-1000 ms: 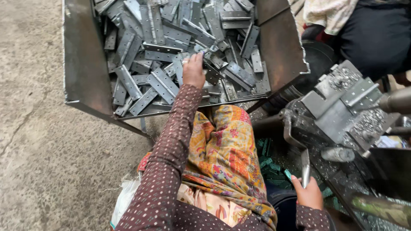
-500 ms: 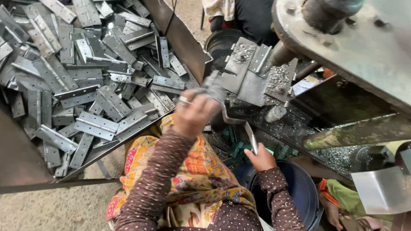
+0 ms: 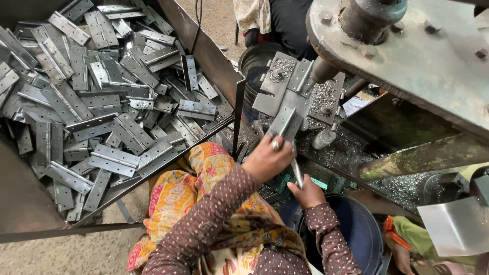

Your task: The person repeatedly picks up metal hinges from a bin, places them into a drill press jig, and operates the machine to drill holes. The person then removes the processed hinges and places them into a pile.

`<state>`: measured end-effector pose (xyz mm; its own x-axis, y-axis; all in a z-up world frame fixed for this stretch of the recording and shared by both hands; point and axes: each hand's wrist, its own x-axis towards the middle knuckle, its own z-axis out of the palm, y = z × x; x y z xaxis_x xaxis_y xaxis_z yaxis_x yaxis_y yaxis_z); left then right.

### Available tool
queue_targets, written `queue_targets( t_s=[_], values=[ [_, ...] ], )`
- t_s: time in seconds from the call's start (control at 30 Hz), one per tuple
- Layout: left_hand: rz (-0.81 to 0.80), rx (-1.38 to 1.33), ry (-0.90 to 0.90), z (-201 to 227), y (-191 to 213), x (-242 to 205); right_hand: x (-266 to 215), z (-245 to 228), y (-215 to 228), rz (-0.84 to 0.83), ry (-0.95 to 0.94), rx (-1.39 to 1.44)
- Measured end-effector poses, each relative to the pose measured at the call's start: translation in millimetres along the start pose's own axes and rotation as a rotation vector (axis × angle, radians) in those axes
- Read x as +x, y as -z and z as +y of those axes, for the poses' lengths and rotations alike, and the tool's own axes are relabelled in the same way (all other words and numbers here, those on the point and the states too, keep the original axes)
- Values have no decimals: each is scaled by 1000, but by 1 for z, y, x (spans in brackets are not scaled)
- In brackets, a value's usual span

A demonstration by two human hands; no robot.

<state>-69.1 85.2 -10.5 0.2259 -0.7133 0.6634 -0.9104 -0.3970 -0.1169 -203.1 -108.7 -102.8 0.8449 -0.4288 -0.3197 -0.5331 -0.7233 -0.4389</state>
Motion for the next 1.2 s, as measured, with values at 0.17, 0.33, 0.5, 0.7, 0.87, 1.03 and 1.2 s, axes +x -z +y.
queue_targets(
  t_s=[0.17, 0.33, 0.5, 0.7, 0.87, 1.03, 1.2],
  values=[
    [-75, -48, 79, 4, -31, 5, -5, 12, -21, 16, 42, 28],
    [-49, 24, 411, -3, -53, 29, -2, 3, -2, 27, 135, 143],
    [-134, 22, 526, -10, -71, 35, 8, -10, 27, -145, -100, -69],
    [-240, 5, 553, -19, -91, 52, 6, 26, -36, 72, 50, 17],
    [-296, -67, 563, -13, -75, 46, 20, 64, -138, 196, -89, 9],
    [-194, -114, 546, -17, -57, 43, 20, 55, -138, 196, -80, 106],
    [-55, 136, 449, -10, -71, 41, 7, 46, -56, 98, 57, 85]
  ],
)
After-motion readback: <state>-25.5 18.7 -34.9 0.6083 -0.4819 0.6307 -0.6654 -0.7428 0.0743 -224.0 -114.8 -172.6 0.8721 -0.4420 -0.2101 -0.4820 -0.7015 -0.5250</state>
